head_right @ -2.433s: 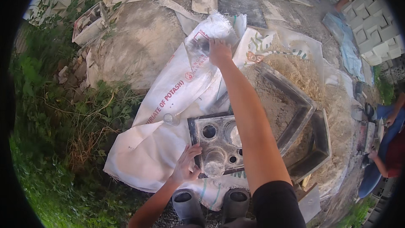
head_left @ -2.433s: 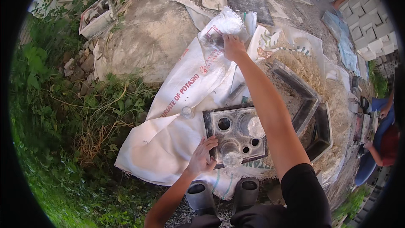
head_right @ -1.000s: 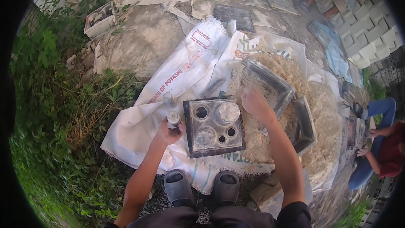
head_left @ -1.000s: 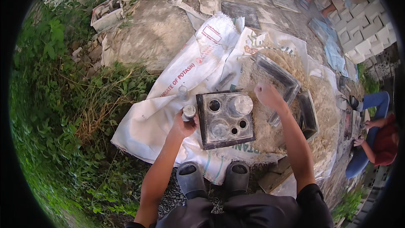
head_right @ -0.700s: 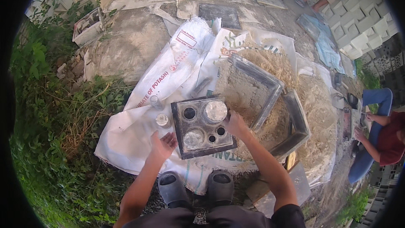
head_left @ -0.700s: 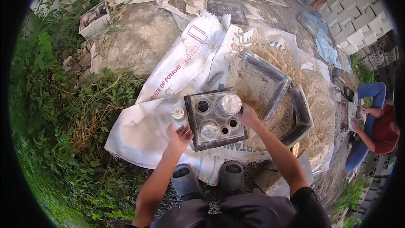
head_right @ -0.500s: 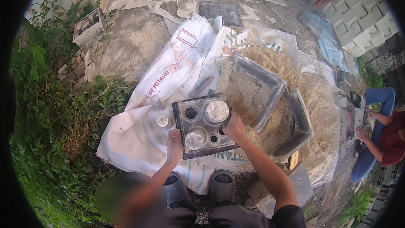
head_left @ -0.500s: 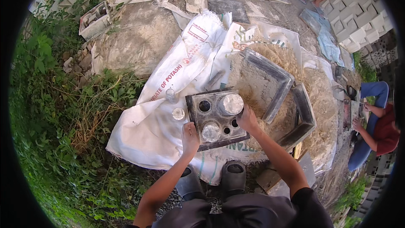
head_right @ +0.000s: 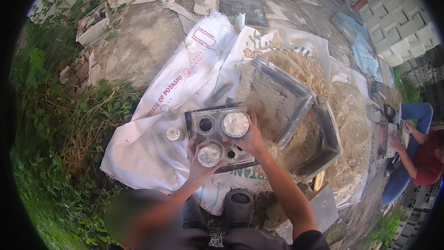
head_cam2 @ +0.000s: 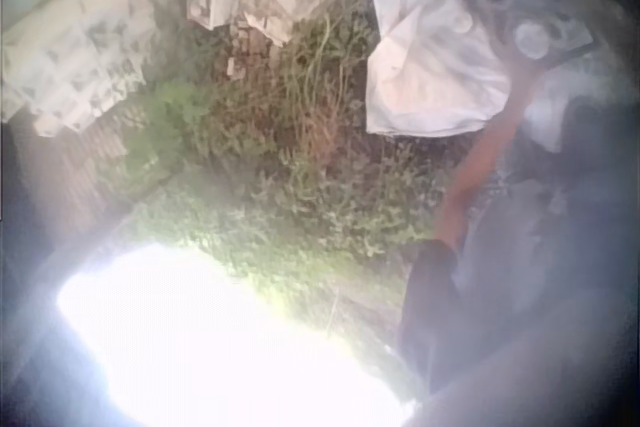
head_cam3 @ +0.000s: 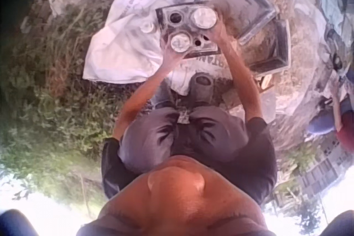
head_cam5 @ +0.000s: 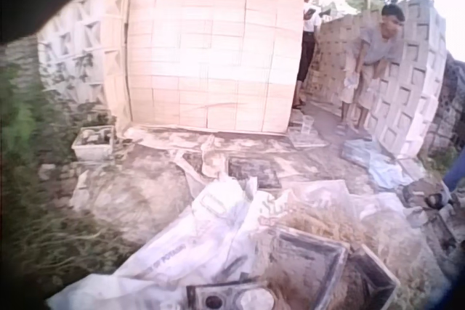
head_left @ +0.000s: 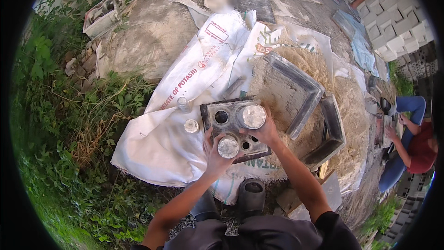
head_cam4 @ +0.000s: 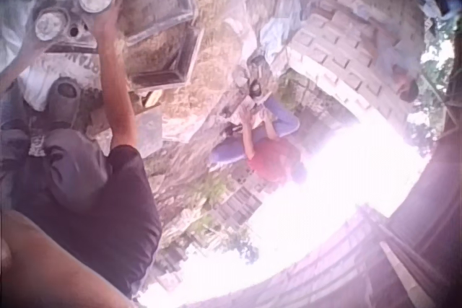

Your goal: The person cleans and clears debris from a metal mold containing cylindrical forms, then fits a large L-shaped frame over it and clears sand from the base area using their hands and a small scraper tool.

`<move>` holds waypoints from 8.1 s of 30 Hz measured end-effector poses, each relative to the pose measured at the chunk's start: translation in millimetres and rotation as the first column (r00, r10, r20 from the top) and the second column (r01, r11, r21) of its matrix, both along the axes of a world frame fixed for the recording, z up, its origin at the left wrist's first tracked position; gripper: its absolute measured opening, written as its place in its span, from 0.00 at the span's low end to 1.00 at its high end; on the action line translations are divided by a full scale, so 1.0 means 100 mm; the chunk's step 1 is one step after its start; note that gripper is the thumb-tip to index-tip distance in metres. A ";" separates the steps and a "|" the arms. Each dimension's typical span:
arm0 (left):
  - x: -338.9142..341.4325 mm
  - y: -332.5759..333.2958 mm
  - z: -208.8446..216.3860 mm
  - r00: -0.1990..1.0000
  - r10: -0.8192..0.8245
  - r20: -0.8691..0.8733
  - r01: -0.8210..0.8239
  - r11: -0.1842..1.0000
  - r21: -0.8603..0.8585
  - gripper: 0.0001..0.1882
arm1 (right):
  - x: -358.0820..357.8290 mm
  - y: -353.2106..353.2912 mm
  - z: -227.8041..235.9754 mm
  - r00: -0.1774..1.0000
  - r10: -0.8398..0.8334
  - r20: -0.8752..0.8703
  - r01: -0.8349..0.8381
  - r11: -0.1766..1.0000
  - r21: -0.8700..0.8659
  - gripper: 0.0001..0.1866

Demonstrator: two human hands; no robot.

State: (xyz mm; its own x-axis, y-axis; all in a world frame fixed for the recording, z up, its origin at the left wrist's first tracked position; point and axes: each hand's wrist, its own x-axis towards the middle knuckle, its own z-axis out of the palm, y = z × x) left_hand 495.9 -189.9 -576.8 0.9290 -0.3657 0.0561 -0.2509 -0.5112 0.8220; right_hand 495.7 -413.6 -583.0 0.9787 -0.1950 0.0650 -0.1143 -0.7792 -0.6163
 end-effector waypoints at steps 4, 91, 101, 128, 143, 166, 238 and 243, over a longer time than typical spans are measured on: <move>0.13 0.02 -0.03 0.997 -0.009 0.076 0.008 1.000 0.009 0.32 | 0.03 0.10 0.05 0.990 -0.139 -0.034 0.143 0.926 0.350 0.50; 0.11 0.82 -0.23 0.910 0.413 0.035 -0.402 0.899 -0.173 0.32 | -0.43 0.27 0.43 0.926 -0.332 -0.180 0.370 0.895 0.251 0.53; 0.30 0.79 0.74 0.920 0.237 0.314 -0.159 0.954 -0.255 0.27 | 0.15 0.53 1.27 0.999 0.042 0.003 -0.040 0.933 0.357 0.15; 1.35 0.16 0.36 0.973 -0.229 -0.001 0.228 0.968 0.100 0.32 | 0.84 0.27 0.45 0.877 0.344 -0.336 -0.460 0.804 -0.377 0.16; 1.33 -0.15 0.23 0.803 -0.592 -0.072 0.597 0.798 0.089 0.32 | 0.45 -0.02 0.65 0.943 0.332 0.007 -0.325 0.927 -0.184 0.19; 1.04 -0.14 0.28 0.879 -0.451 -0.154 0.465 0.882 0.073 0.24 | 0.42 0.09 0.68 0.961 0.177 0.214 -0.238 0.920 0.310 0.05; 0.74 -0.38 0.12 0.995 0.046 -0.094 -0.054 0.995 -0.086 0.23 | 0.02 0.21 0.42 0.949 -0.267 0.168 0.199 0.919 0.340 0.49; 0.64 -0.39 -0.05 0.999 0.030 0.032 -0.027 0.997 -0.074 0.26 | -0.06 0.14 0.04 0.970 -0.223 0.097 0.168 0.904 0.393 0.49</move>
State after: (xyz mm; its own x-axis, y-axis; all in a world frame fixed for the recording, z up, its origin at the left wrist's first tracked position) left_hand 559.7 -229.3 -582.1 0.9363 -0.3328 0.1125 -0.2644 -0.4566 0.8495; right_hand 489.4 -399.2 -579.1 0.9051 -0.4181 0.0779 -0.1341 -0.4543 -0.8807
